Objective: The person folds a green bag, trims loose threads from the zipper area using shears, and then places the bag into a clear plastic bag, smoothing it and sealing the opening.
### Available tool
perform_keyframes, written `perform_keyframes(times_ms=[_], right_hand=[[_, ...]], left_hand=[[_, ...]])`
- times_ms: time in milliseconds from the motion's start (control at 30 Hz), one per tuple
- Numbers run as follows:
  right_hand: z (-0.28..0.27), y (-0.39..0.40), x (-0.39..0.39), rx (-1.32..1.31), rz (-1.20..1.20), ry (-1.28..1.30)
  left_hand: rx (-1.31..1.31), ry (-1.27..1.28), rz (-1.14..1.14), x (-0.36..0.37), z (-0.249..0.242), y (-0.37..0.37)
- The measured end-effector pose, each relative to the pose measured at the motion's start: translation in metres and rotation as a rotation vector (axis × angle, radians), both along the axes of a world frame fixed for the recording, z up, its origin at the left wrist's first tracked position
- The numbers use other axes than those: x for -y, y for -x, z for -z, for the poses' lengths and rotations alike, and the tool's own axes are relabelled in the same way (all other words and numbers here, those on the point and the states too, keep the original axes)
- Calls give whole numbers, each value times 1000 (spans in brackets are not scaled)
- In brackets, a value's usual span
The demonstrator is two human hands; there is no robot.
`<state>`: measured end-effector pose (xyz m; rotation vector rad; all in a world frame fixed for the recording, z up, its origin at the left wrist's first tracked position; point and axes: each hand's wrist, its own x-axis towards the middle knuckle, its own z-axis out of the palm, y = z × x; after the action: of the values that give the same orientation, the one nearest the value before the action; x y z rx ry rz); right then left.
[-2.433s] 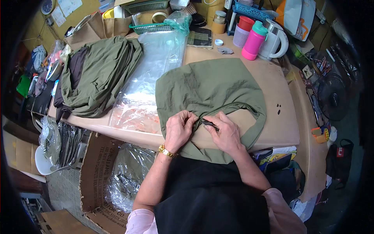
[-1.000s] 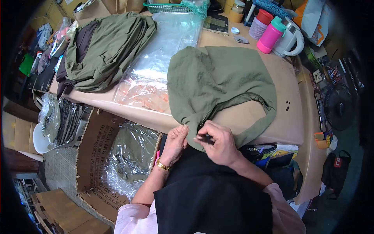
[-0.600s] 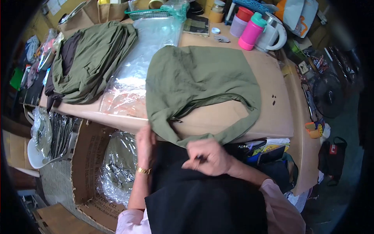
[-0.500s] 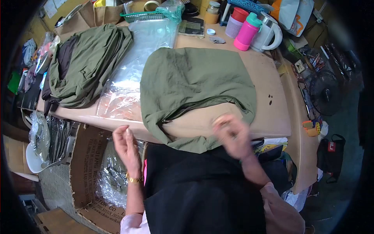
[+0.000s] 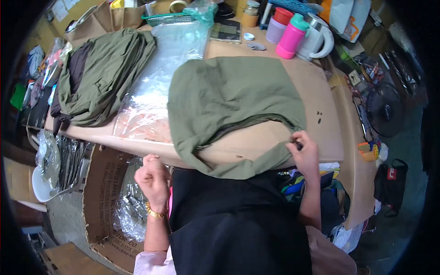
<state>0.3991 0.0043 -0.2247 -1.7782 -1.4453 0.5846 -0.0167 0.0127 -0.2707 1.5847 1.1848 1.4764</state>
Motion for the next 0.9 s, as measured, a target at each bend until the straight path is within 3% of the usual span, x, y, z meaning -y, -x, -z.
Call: perform_keyframes(times_ms=[33, 100, 133, 200, 233, 300, 467, 533, 600, 667, 733, 767, 800, 900], right_hand=[[-14, 13, -2, 73, 91, -31], [-16, 31, -10, 49, -15, -117], [-17, 42, -12, 43, -103, -203], [-17, 81, -21, 34, -284, -96], [-15, 100, -25, 3, -383, -18], [0, 133, -34, 34, -527, 11], [15, 154, -42, 98, -538, -118], [19, 138, -49, 17, -472, -117], [18, 122, -57, -34, -401, -31], [10, 118, -55, -186, -376, 59], [1, 115, -48, -130, -378, 134], [0, 114, -46, -46, -440, 152], [-1, 118, -42, -50, -448, 157], [-8, 137, -32, 66, -501, 168]], left_hand=[[-13, 0, -19, 2, -10, -3], [-137, -8, -286, 4, -39, -26], [-332, -220, -133, -1, -63, -39], [-643, -261, -165, -4, -75, -66], [-637, -271, -160, -7, -70, -68], [-604, -24, -59, -16, -48, -76], [-457, 114, -32, -28, -23, -62], [-497, -362, -343, -31, -26, -59], [-465, -330, -392, -18, -38, -50], [-409, 274, -317, -4, -47, -40], [-639, 444, -76, -1, -36, -17], [-611, 563, 66, 1, -32, -14], [-576, 679, 207, 3, -28, -11], [-186, 638, 398, 10, 12, -18]])
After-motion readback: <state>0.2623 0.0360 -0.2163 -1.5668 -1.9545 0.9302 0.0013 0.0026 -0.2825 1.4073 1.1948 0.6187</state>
